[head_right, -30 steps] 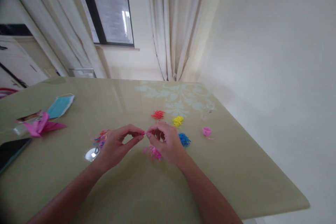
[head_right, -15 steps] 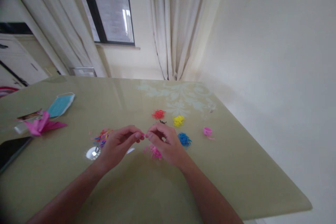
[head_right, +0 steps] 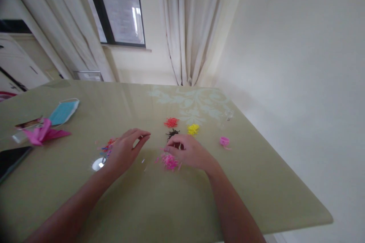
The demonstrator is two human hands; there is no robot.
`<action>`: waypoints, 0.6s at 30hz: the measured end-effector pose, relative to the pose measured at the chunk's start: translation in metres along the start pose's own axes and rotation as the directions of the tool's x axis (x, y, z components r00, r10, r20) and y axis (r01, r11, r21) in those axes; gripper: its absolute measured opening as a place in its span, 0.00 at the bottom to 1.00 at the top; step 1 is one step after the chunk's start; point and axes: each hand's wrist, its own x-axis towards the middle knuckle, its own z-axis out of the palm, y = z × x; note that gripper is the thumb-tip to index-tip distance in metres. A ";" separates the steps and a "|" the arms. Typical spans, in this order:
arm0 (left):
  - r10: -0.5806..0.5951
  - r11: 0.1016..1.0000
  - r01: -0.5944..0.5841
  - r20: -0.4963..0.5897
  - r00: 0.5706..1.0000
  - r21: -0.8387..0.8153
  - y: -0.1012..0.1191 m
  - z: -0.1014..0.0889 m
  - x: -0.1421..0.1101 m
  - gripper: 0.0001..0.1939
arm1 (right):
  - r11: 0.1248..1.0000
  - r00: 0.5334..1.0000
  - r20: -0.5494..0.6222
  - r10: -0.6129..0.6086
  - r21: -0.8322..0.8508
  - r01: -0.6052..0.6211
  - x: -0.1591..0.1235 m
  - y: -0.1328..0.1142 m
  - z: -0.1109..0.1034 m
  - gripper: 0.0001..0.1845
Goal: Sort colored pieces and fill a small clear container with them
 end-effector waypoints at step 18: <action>-0.025 0.989 0.000 0.168 0.985 0.148 -0.038 0.014 0.007 0.18 | 0.966 0.991 0.129 -0.024 -0.252 0.056 0.006 0.030 0.004 0.07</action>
